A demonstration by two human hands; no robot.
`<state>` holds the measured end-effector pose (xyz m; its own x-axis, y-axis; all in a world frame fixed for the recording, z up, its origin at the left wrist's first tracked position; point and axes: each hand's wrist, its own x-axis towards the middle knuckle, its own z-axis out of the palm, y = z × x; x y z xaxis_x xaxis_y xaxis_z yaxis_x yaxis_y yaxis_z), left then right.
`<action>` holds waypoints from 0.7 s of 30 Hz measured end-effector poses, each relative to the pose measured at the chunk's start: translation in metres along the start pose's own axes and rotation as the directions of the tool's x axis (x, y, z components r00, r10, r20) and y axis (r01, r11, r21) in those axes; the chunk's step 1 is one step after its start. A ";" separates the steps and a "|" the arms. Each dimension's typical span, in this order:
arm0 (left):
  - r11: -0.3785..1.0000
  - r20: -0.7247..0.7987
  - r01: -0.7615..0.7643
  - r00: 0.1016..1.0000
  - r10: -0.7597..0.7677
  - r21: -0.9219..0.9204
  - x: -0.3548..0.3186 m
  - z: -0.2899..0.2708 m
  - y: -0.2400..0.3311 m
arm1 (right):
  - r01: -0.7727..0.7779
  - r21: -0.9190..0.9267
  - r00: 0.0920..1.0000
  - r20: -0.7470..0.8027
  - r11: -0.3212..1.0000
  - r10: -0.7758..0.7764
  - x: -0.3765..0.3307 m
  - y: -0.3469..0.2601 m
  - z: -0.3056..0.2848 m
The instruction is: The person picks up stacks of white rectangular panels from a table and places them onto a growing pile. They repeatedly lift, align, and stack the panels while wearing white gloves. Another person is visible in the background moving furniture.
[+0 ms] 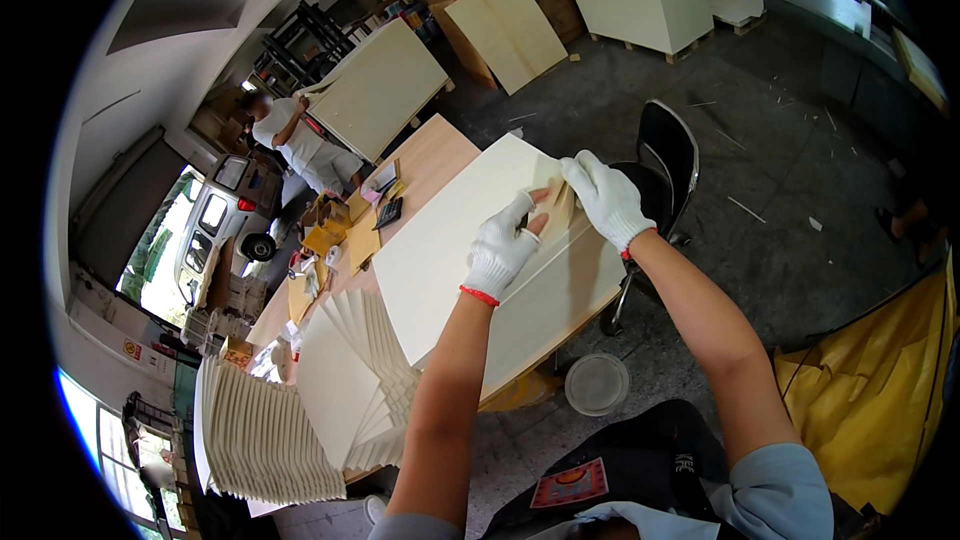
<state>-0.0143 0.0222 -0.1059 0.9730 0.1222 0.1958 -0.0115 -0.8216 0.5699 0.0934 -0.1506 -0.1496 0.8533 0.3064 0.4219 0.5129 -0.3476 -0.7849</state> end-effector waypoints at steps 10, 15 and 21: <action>0.991 -0.018 -0.083 0.996 0.085 0.104 -0.003 0.002 0.003 | 0.023 -0.031 0.998 -0.064 0.999 -0.025 0.000 0.005 0.007; 0.991 -0.053 -0.101 0.993 0.106 0.090 -0.005 0.002 0.008 | 0.012 -0.002 0.997 -0.071 1.000 -0.012 0.000 0.004 0.007; 0.996 -0.074 -0.092 0.993 0.092 0.001 -0.002 0.003 0.003 | 0.016 -0.014 0.999 -0.043 1.000 -0.016 0.002 0.005 0.007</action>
<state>-0.0160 0.0174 -0.1073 0.9482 0.0866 0.3056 -0.1009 -0.8301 0.5484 0.0970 -0.1453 -0.1559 0.8482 0.2738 0.4535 0.5273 -0.3555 -0.7717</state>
